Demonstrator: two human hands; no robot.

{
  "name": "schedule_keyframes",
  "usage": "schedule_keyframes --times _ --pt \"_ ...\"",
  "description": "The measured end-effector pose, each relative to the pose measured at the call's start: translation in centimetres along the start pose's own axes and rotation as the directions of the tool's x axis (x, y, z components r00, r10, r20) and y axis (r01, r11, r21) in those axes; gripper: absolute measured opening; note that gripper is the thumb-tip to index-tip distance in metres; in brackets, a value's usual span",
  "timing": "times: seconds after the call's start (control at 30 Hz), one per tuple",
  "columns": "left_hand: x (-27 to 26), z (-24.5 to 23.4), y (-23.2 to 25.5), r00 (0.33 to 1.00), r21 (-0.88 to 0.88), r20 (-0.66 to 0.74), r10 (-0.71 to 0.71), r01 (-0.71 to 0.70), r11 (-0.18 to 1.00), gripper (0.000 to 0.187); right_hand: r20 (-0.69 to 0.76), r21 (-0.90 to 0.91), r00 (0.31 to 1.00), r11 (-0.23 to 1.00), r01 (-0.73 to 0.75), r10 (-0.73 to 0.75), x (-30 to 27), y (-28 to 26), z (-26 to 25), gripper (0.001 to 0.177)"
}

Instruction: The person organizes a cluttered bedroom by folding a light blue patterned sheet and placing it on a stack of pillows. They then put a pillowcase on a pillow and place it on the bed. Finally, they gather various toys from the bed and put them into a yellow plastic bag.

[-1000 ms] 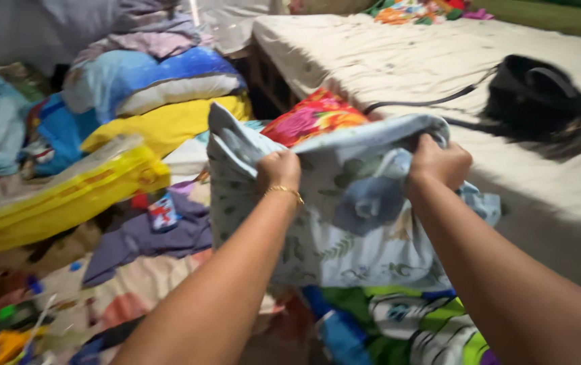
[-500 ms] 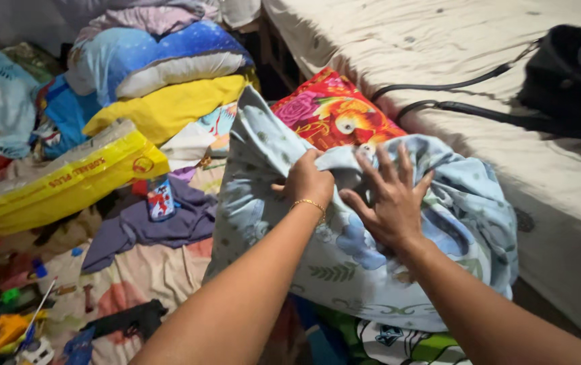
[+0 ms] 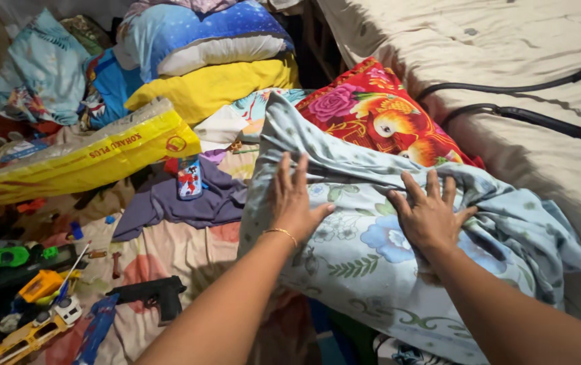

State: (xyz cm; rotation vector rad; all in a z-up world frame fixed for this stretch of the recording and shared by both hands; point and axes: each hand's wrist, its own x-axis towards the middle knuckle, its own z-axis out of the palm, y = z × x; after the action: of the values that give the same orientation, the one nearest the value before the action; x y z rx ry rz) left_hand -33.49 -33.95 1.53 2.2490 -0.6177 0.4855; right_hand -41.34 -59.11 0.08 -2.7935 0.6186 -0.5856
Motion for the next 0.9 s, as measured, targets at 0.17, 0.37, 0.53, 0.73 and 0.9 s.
schedule_keyframes --times 0.17,0.37,0.53,0.73,0.9 --pt "0.3 0.2 -2.6 0.961 0.014 -0.025 -0.275 0.275 0.961 0.137 -0.043 0.02 0.999 1.0 0.01 -0.01 -0.6 0.0 1.2 0.061" --pt "-0.8 -1.7 -6.0 0.793 0.044 0.242 -0.559 0.566 0.823 0.148 -0.007 0.029 1.0 0.999 0.024 -0.024 -0.3 0.3 1.5 0.062" --pt "-2.2 -1.6 -10.9 0.777 -0.311 0.367 -0.511 0.62 0.72 0.157 0.039 0.066 0.999 0.998 -0.01 0.007 -0.3 0.2 0.9 0.069" --pt "-4.7 -0.7 -11.5 0.757 -0.27 0.304 -0.578 0.65 0.71 0.121 0.021 0.096 1.0 0.995 -0.013 0.011 -0.7 0.4 0.6 0.074" --pt "-4.1 -2.0 -10.8 0.751 -0.03 0.183 -0.635 0.65 0.76 0.089 -0.155 0.093 0.987 0.994 0.049 -0.035 -1.9 0.4 0.2 0.076"
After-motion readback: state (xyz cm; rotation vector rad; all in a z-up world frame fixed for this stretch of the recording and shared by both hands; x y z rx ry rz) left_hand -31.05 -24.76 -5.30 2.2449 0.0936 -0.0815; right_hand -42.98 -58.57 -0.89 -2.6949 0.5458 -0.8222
